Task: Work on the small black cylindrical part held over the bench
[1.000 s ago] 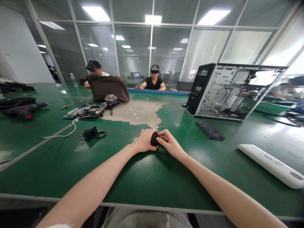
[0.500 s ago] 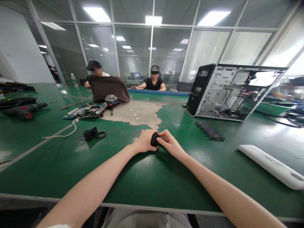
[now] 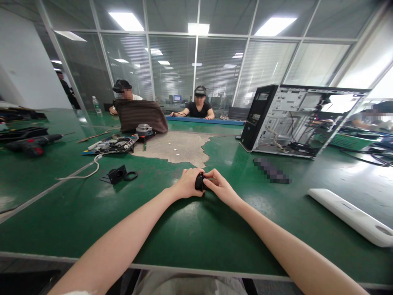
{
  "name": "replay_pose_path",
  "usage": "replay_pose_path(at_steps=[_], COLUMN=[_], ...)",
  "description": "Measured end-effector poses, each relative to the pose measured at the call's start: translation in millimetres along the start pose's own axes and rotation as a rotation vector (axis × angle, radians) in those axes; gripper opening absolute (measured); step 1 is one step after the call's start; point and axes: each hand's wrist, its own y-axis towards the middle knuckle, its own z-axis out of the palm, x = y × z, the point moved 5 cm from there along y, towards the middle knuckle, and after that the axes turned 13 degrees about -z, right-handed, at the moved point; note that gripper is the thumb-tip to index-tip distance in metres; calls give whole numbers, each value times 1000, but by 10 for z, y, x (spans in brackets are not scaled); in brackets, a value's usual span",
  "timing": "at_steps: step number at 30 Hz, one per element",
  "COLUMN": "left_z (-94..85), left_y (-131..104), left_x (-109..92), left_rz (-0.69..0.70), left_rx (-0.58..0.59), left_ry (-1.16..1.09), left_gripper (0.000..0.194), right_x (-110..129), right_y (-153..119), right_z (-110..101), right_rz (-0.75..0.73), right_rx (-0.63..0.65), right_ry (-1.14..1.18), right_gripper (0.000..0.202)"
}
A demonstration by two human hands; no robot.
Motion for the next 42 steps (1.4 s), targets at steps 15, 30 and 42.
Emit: replay_pose_path(at_steps=[15, 30, 42], left_z=[18, 27, 14], left_y=[3, 7, 4], left_x=[20, 28, 19], left_rz=[4, -8, 0], left_rx=[-5, 2, 1], left_ry=[4, 0, -4], left_gripper=[59, 58, 58], right_x=[-13, -8, -47], right_y=[-7, -14, -18], right_z=[-10, 7, 8], right_rz=[9, 10, 27], right_rx=[16, 11, 24], right_ry=[-38, -12, -15], right_gripper=[21, 21, 22])
